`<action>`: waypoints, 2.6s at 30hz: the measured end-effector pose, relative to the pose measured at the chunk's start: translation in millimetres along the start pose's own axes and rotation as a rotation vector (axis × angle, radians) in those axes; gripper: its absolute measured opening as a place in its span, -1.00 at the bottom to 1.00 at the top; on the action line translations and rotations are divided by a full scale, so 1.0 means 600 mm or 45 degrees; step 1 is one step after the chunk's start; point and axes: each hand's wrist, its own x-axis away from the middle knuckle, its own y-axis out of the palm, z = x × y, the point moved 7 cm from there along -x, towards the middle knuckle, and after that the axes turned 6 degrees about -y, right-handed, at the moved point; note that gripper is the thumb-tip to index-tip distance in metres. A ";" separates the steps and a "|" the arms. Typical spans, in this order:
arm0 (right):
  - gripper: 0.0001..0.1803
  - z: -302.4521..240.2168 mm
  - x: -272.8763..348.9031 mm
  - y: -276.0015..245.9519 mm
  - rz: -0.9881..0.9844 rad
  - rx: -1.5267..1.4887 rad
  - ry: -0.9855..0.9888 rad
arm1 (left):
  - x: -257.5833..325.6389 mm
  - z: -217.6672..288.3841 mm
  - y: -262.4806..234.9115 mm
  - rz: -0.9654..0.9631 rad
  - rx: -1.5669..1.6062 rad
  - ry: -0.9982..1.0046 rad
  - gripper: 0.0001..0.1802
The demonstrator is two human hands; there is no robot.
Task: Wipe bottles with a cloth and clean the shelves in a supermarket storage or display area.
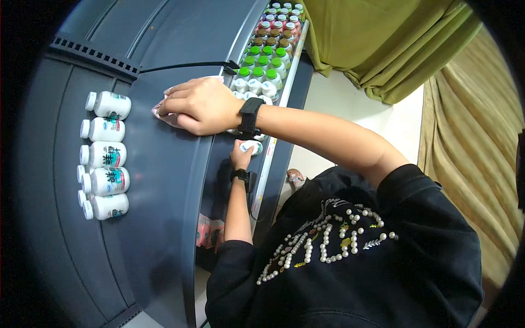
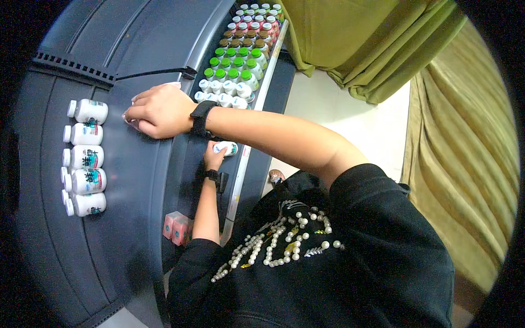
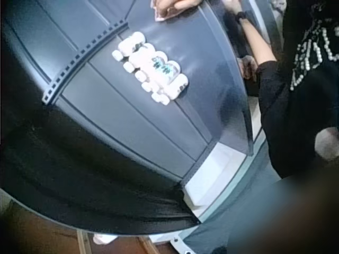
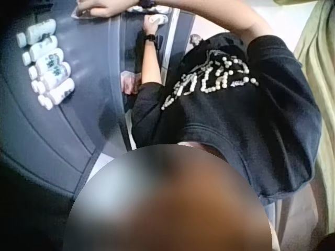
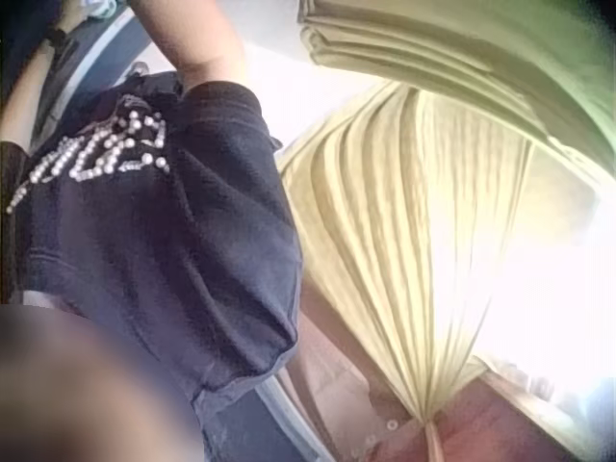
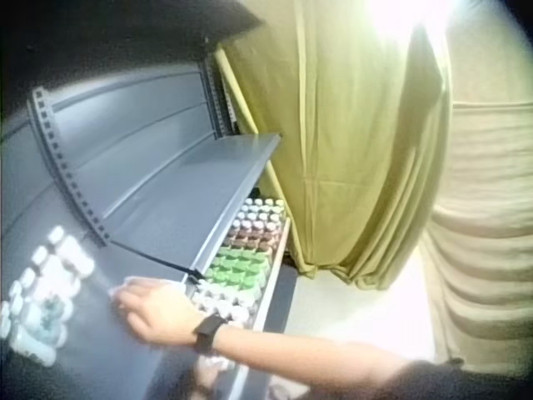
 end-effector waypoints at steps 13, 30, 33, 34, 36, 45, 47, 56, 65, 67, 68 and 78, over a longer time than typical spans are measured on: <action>-0.74 0.004 -0.005 -0.010 0.039 -0.038 -0.003 | -0.010 0.014 0.049 0.009 0.046 0.111 -0.60; -0.75 -0.031 -0.014 -0.030 0.078 -0.103 -0.016 | 0.024 -0.009 0.054 0.173 -0.207 -0.023 -0.32; -0.74 -0.031 -0.013 -0.030 0.071 -0.113 -0.025 | 0.056 0.009 0.038 0.183 -0.247 0.053 -0.09; -0.73 -0.032 -0.013 -0.027 0.046 -0.116 -0.019 | 0.076 0.027 0.026 0.206 -0.260 0.135 0.01; -0.73 -0.037 -0.009 -0.027 0.019 -0.084 0.007 | 0.128 0.078 -0.001 0.125 -0.229 0.106 -0.06; -0.37 -0.082 -0.030 -0.020 -0.073 -0.056 0.176 | 0.473 0.444 -0.238 -0.265 -0.102 0.683 -0.66; -0.41 -0.084 -0.026 -0.021 -0.094 -0.010 0.185 | 0.553 0.523 -0.318 -0.146 -0.222 0.804 -0.67; -0.61 -0.109 -0.028 -0.010 -0.188 -0.015 0.142 | 0.622 0.579 -0.696 0.899 -0.648 0.473 -0.71; -0.68 -0.139 -0.034 -0.019 -0.158 -0.037 0.098 | 0.457 0.433 -0.823 0.879 -0.777 -0.006 -0.48; -0.67 -0.144 -0.034 -0.018 -0.168 -0.033 0.072 | 0.434 0.417 -0.825 0.889 -0.841 0.049 -0.34; -0.68 -0.148 -0.034 -0.020 -0.171 -0.047 0.084 | 0.427 0.413 -0.828 0.902 -0.832 0.051 -0.34; -0.68 -0.168 -0.029 -0.013 -0.194 -0.098 0.144 | 0.409 0.397 -0.813 1.029 -0.912 0.057 -0.38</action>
